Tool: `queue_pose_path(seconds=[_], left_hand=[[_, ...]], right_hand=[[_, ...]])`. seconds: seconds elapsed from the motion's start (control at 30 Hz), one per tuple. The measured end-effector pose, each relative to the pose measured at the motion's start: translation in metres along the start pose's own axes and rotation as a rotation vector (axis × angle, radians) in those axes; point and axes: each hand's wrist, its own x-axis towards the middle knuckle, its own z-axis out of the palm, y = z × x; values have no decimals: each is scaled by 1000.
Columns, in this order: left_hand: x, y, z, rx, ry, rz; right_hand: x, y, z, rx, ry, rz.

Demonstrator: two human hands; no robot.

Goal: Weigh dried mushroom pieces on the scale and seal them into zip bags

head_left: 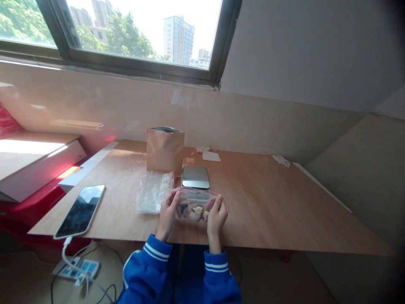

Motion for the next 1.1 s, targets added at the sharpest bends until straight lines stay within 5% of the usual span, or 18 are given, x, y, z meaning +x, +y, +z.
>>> queue_pose_path(seconds=[0.33,0.63,1.1], left_hand=[[1,5,-4,168,125,32],[14,-15,-22,146,140,40],[8,-20,-23,187,190,54]], right_hand=[[7,12,-9,-80,-78,-129],[14,22,-7,97,-152,-21],[14,19,-10,71,-191,-7]])
